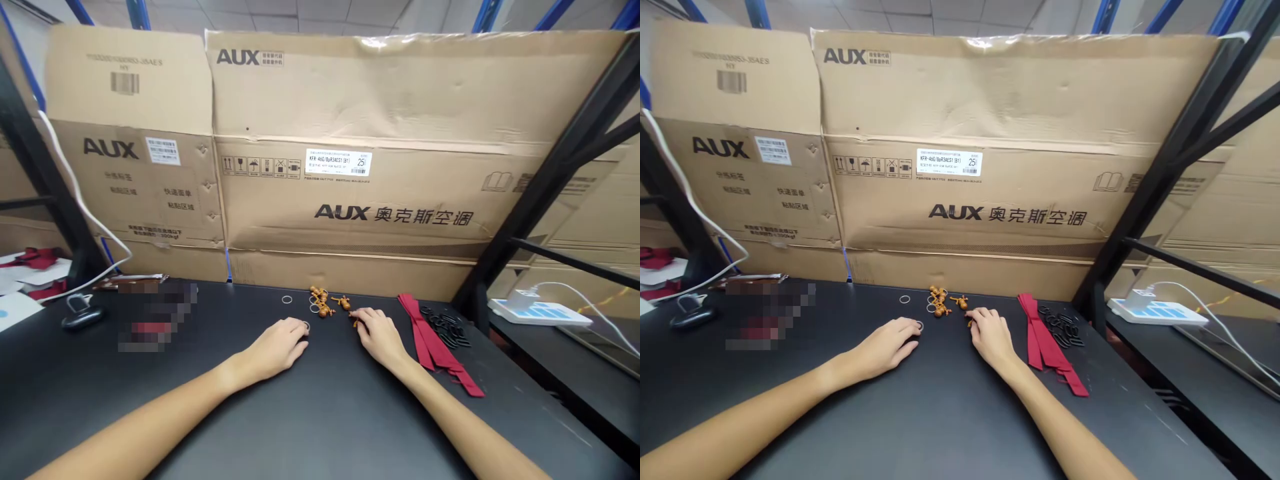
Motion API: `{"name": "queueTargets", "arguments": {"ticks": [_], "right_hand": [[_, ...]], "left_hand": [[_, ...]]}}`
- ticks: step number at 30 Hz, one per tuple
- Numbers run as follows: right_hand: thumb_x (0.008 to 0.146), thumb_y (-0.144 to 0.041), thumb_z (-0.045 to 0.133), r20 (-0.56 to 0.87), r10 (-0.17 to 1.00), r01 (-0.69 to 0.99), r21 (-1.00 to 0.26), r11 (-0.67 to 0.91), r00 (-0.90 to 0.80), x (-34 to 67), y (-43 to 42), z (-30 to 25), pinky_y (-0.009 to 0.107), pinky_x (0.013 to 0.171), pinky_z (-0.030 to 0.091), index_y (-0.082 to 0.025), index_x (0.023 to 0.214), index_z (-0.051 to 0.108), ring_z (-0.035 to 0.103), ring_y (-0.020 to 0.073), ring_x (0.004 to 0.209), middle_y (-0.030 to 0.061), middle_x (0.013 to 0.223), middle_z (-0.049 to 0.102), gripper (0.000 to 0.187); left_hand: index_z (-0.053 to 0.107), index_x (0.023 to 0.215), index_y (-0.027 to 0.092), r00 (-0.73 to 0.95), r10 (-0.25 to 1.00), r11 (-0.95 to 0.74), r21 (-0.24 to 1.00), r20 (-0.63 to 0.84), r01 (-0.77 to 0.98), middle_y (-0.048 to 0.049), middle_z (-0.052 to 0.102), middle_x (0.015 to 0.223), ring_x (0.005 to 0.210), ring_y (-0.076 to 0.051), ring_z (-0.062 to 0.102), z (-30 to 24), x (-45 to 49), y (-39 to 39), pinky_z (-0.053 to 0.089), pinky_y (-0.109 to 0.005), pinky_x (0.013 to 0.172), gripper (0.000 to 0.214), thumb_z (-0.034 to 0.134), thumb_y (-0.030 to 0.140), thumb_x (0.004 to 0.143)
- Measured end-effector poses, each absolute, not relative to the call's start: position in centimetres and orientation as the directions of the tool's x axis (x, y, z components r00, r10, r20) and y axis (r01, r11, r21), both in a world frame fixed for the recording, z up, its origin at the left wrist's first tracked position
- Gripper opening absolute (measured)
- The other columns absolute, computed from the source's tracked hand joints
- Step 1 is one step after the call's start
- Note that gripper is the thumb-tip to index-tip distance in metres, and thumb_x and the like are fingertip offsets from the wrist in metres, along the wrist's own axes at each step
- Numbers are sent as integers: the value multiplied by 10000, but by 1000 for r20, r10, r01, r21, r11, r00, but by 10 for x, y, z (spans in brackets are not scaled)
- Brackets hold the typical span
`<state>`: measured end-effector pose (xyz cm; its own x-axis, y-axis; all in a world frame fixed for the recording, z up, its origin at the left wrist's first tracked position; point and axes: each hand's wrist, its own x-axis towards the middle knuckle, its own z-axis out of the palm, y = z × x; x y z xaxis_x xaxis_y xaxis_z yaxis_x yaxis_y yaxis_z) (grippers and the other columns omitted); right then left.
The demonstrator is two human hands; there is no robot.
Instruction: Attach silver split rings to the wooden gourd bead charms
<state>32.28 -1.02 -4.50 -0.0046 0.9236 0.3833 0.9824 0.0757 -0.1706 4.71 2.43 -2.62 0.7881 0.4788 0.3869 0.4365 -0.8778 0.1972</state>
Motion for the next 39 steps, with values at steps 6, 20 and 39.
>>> {"name": "queueTargets", "arguments": {"ticks": [6,20,39], "right_hand": [[908,-227,457,395,912,953,-216,210,-112,306,-18,-42,349,772,428,-235,990,640,541,227,909,57,991,635,201],[922,-268,435,395,899,811,-454,369,-188,280,-30,-37,371,765,450,-212,725,534,518,208,827,60,894,582,228],[895,-287,516,420,870,598,-638,485,-257,261,-39,-36,412,929,422,-219,818,552,538,210,998,66,1021,579,109]], "left_hand": [[588,1060,202,774,466,-885,234,429,403,-79,601,1159,1070,-214,567,-26,47,22,467,-357,942,170,458,212,950],[559,848,186,774,509,-860,178,377,479,-50,574,901,849,-202,508,-24,51,28,400,-339,771,194,415,221,973],[484,858,200,733,584,-781,487,349,391,-76,549,1073,980,-208,498,-29,61,2,402,-398,903,208,318,220,982]]}}
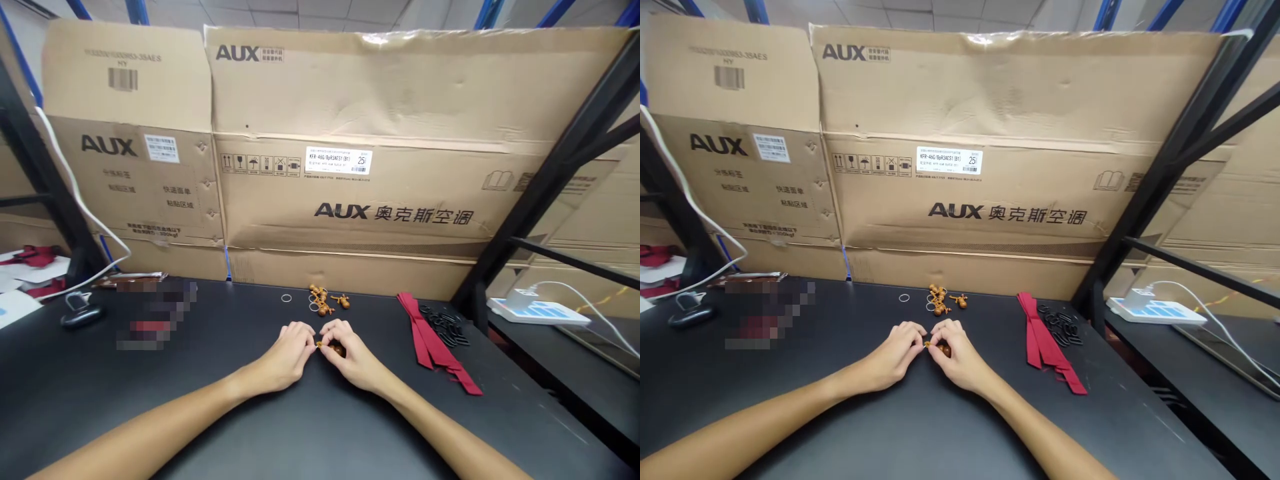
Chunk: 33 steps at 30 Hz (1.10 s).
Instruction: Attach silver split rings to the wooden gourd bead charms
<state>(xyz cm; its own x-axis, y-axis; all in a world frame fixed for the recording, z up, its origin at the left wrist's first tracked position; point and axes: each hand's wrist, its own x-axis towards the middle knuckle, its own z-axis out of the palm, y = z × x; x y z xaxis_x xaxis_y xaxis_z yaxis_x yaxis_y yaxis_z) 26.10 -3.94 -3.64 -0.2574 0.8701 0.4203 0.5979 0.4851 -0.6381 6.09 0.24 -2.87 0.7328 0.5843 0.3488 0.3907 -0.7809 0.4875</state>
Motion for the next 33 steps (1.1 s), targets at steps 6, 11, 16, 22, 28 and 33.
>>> {"name": "queueTargets", "arguments": {"ticks": [6,11,16,22,28,33], "right_hand": [[894,-285,515,411,872,579,-656,484,-264,260,-40,-37,394,905,432,-220,808,554,529,210,989,63,1017,580,114],[883,-281,536,421,868,581,-649,491,-263,260,-41,-35,427,945,402,-218,806,569,528,213,995,63,1021,577,105],[857,-280,563,415,883,590,-664,460,-221,259,-41,-33,408,915,418,-212,765,590,535,212,967,58,1000,577,118],[852,-281,568,409,884,599,-658,457,-225,262,-38,-34,411,908,420,-211,769,607,532,220,961,64,996,588,116],[841,-231,575,421,878,637,-618,462,-228,264,-35,-37,412,886,425,-207,766,613,529,216,942,61,979,590,87],[835,-182,565,417,880,667,-591,453,-228,264,-36,-36,421,866,426,-205,757,597,518,218,927,64,973,589,88]], "left_hand": [[471,873,204,722,590,-774,507,362,379,-60,551,1082,977,-193,497,-31,62,3,403,-377,900,200,309,225,988],[476,862,203,724,588,-773,514,361,372,-57,554,1079,982,-192,501,-32,62,4,403,-372,904,192,329,227,984],[481,839,203,729,599,-756,534,331,379,-52,559,1087,993,-192,502,-27,62,3,394,-384,923,217,323,231,985],[485,819,204,738,605,-736,564,299,375,-48,562,1100,1006,-194,504,-18,61,1,378,-383,943,222,339,242,981],[489,836,202,761,582,-739,577,287,347,-50,547,1116,1027,-196,490,-17,60,1,374,-383,944,193,357,227,976],[529,819,199,769,567,-761,545,296,352,-51,536,1133,1049,-210,485,-19,60,-1,367,-397,953,154,471,274,941]]}}
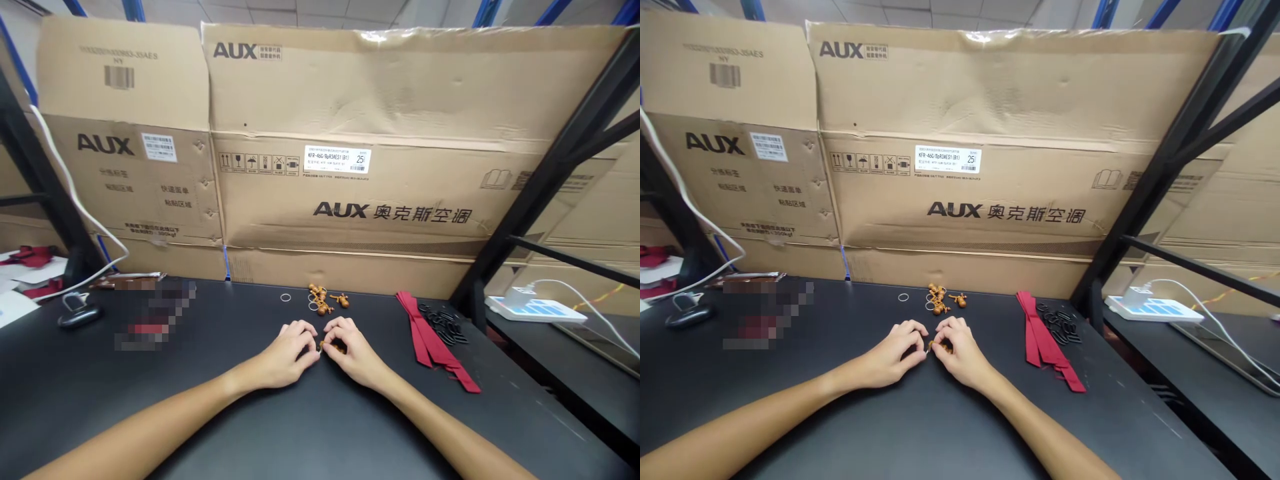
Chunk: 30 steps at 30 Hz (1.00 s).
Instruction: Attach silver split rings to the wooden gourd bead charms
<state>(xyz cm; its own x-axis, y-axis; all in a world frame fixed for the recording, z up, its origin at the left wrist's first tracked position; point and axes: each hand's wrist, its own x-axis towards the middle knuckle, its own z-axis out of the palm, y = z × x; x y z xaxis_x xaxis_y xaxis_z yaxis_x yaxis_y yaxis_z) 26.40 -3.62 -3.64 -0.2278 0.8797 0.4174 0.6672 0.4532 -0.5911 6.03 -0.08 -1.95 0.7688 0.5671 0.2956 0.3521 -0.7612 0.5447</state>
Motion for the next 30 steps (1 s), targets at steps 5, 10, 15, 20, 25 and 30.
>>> {"name": "queueTargets", "arguments": {"ticks": [5,10,15,20,25,30], "right_hand": [[842,-172,567,427,861,649,-579,494,-275,263,-38,-35,416,879,419,-206,767,591,517,215,954,60,998,582,86],[860,-197,566,423,850,629,-578,520,-315,263,-42,-33,416,895,419,-215,793,597,520,219,977,60,1016,584,75],[862,-185,552,436,841,633,-563,532,-319,263,-41,-35,410,888,424,-216,806,587,516,218,970,62,1014,584,73],[846,-162,542,452,859,700,-533,476,-241,265,-37,-38,417,841,435,-207,756,559,516,223,914,67,960,584,103],[853,-170,553,452,839,652,-544,528,-303,261,-43,-34,408,873,439,-218,788,570,514,219,968,61,1002,586,83],[861,-178,549,449,832,651,-532,541,-324,259,-44,-34,408,880,439,-218,801,574,514,220,982,63,1017,590,76]], "left_hand": [[567,777,190,756,567,-783,500,327,371,-57,522,1136,1053,-227,487,-24,60,-1,374,-410,943,169,603,328,869],[584,830,195,729,582,-784,486,360,386,-62,518,1138,1053,-229,489,-27,60,0,392,-400,930,107,589,292,875],[607,833,199,732,567,-796,478,378,370,-55,527,1139,1073,-222,491,-27,60,2,374,-409,959,142,507,243,924],[639,864,213,743,555,-801,479,373,359,-55,538,1142,1071,-223,500,-24,61,1,385,-403,962,148,512,257,925],[625,839,202,717,571,-796,482,399,366,-60,542,1130,1076,-226,503,-27,61,0,394,-397,955,138,539,285,909],[602,821,194,723,553,-813,461,415,357,-60,539,1137,1059,-213,503,-29,61,2,398,-383,938,159,491,229,929]]}}
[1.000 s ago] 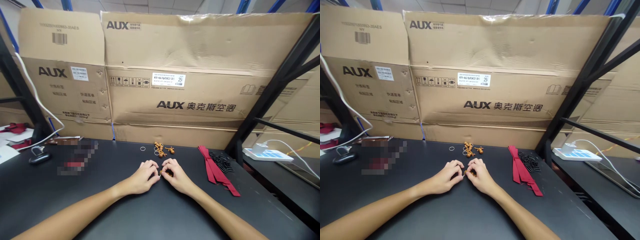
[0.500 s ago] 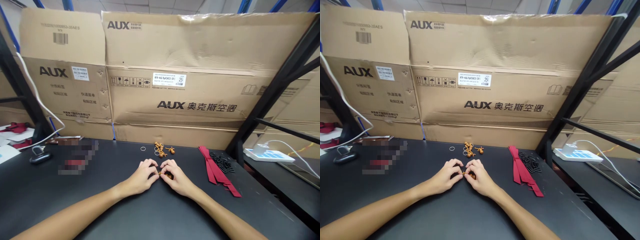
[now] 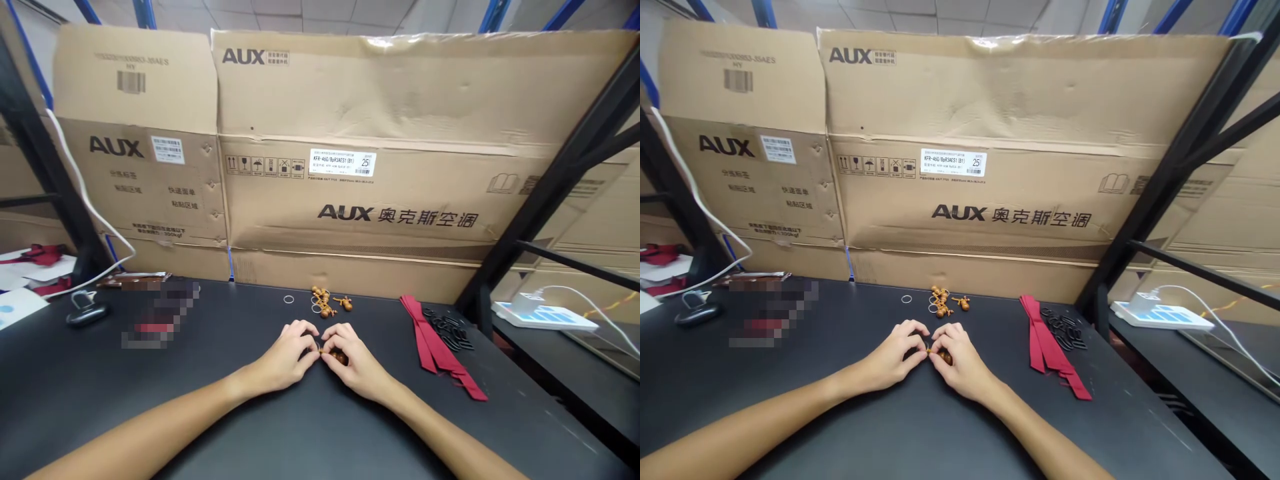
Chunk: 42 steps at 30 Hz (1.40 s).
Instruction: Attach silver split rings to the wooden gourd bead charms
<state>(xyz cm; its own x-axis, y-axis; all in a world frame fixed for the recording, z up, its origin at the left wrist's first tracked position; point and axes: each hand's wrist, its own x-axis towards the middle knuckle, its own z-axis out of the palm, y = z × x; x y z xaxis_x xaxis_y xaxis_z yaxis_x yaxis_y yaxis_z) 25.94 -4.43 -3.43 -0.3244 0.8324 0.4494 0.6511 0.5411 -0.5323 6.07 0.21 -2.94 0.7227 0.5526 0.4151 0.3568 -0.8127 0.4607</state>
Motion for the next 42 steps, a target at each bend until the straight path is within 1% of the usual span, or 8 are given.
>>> {"name": "queueTargets", "arguments": {"ticks": [5,11,17,23,26,36,40,42], "right_hand": [[855,-176,547,452,858,727,-501,470,-243,264,-39,-38,419,856,436,-209,766,571,517,225,943,66,984,589,98],[862,-180,553,448,832,669,-511,540,-329,260,-45,-33,411,885,438,-224,808,583,513,224,996,62,1025,591,75],[862,-185,537,449,854,732,-485,479,-261,262,-41,-35,444,862,437,-213,770,581,514,237,955,75,996,598,106],[856,-175,557,444,827,670,-501,547,-344,259,-46,-31,411,880,440,-225,815,588,512,228,1008,62,1041,590,71],[854,-163,558,445,835,692,-491,530,-324,260,-45,-32,413,879,434,-219,808,589,509,228,1004,62,1039,590,79],[865,-165,548,465,847,783,-413,464,-257,264,-39,-39,406,824,432,-210,786,583,516,228,951,63,1014,592,97],[870,-217,558,514,815,800,-354,485,-267,264,-40,-35,395,800,430,-221,878,580,512,242,956,75,1011,587,23],[858,-261,583,551,795,826,-304,475,-254,266,-40,-32,379,766,424,-217,899,573,510,243,918,78,976,580,61]], "left_hand": [[611,847,199,738,548,-815,453,395,362,-62,543,1132,1080,-218,496,-26,61,0,389,-387,945,157,482,222,933],[622,820,193,723,563,-803,472,401,364,-67,540,1139,1070,-222,496,-26,60,0,392,-396,947,165,508,253,923],[622,823,195,739,542,-819,446,400,360,-64,543,1141,1083,-216,495,-26,61,0,393,-385,949,160,501,218,925],[613,796,192,737,539,-822,444,408,356,-61,533,1152,1084,-220,493,-27,60,-1,388,-389,954,155,533,256,912],[601,786,187,740,531,-830,427,413,358,-58,536,1147,1085,-217,491,-28,60,0,387,-388,948,168,512,228,921],[603,838,200,769,506,-842,417,392,342,-66,522,1168,1106,-220,481,-24,60,-1,397,-381,957,132,507,213,927],[582,829,197,747,527,-840,379,405,387,-63,532,1142,1062,-218,498,-26,60,0,405,-391,926,144,486,217,935],[566,824,193,716,556,-828,356,422,433,-67,537,1119,1024,-224,508,-27,60,0,417,-396,893,118,499,212,919]]}}
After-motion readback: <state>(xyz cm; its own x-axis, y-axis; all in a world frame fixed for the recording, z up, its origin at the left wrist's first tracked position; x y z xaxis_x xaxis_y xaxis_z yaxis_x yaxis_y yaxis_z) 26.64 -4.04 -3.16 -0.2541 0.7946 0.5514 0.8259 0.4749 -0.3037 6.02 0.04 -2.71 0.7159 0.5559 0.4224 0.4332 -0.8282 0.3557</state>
